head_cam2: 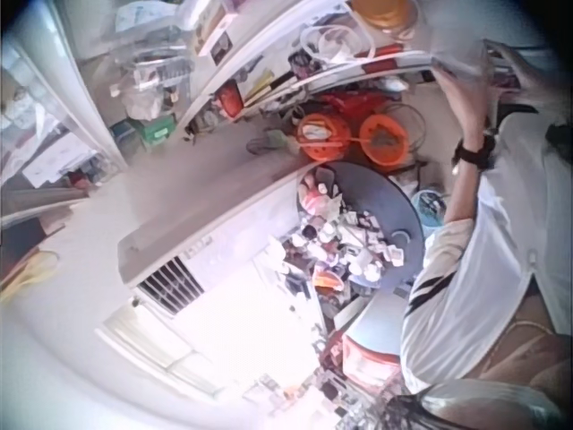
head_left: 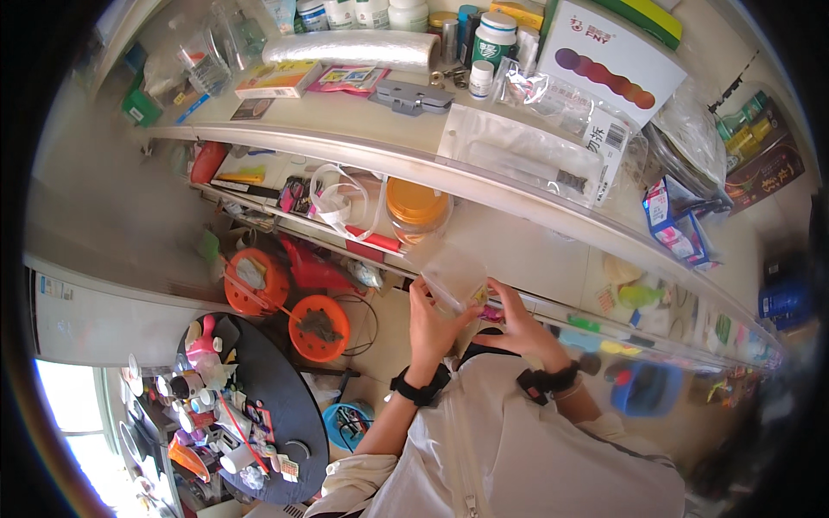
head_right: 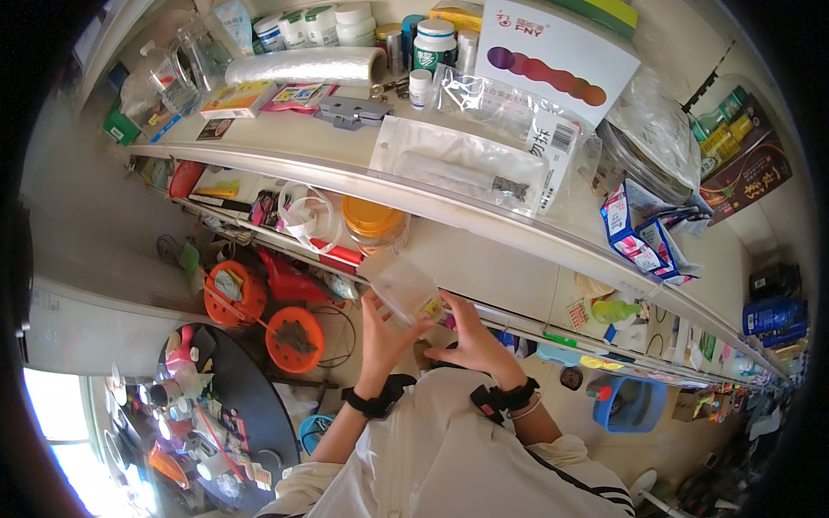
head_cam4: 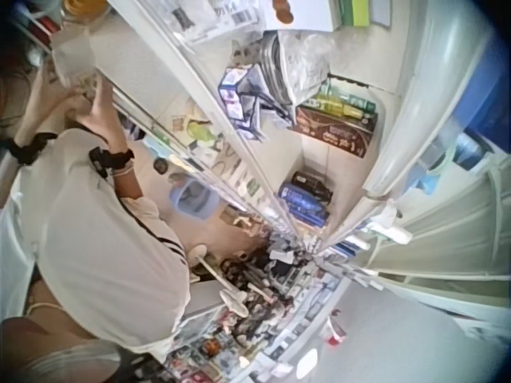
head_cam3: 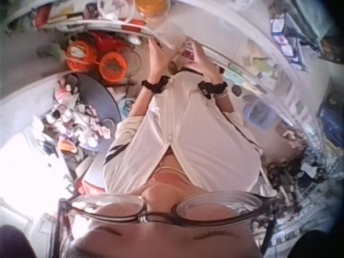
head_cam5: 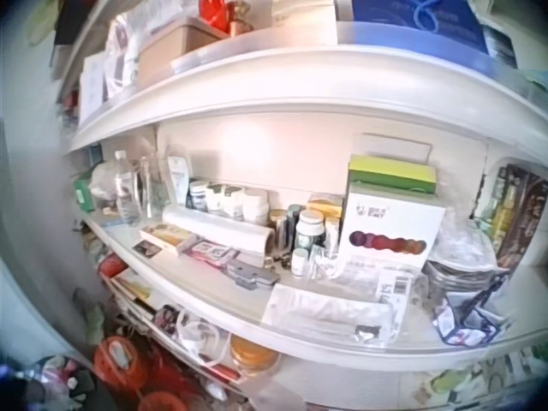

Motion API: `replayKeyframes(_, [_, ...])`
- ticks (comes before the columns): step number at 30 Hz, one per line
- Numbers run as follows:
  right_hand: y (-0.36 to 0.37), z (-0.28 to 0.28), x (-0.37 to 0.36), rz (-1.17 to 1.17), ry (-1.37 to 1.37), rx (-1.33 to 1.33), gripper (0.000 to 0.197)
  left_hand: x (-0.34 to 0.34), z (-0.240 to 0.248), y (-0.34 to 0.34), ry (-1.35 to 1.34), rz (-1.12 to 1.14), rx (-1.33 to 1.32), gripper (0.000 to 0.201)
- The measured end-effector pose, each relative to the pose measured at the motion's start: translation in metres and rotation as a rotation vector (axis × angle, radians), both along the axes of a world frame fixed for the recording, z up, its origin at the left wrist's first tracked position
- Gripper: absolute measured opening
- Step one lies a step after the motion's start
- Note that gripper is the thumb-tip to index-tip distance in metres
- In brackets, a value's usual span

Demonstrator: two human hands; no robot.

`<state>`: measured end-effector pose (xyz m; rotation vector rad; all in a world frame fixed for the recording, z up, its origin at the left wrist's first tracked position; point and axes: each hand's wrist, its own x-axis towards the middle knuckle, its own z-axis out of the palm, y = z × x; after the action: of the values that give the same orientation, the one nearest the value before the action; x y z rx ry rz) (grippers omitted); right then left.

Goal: The person wipes a stool with a cloth, moves various bags, boxes, and jars from a storage shelf to a table, and then wipes the shelf surface with the cloth.

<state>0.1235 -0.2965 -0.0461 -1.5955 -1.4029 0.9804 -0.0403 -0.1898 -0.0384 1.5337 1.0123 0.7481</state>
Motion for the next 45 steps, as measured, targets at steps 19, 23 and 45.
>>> replayKeyframes(19, [0.12, -0.136, 0.118, -0.693, -0.225, 0.209, 0.09, -0.096, -0.075, -0.043, 0.287, 0.087, -0.045, 0.068])
replayKeyframes(23, [0.131, -0.132, 0.095, -0.752, -0.302, 0.163, 0.089, -0.147, -0.098, -0.062, 0.285, 0.286, -0.206, 0.063])
replayKeyframes(45, [0.118, -0.297, -0.266, 0.448, 0.076, -0.549, 0.018, -0.337, -0.476, -0.034, 0.075, 0.976, -0.973, 0.028])
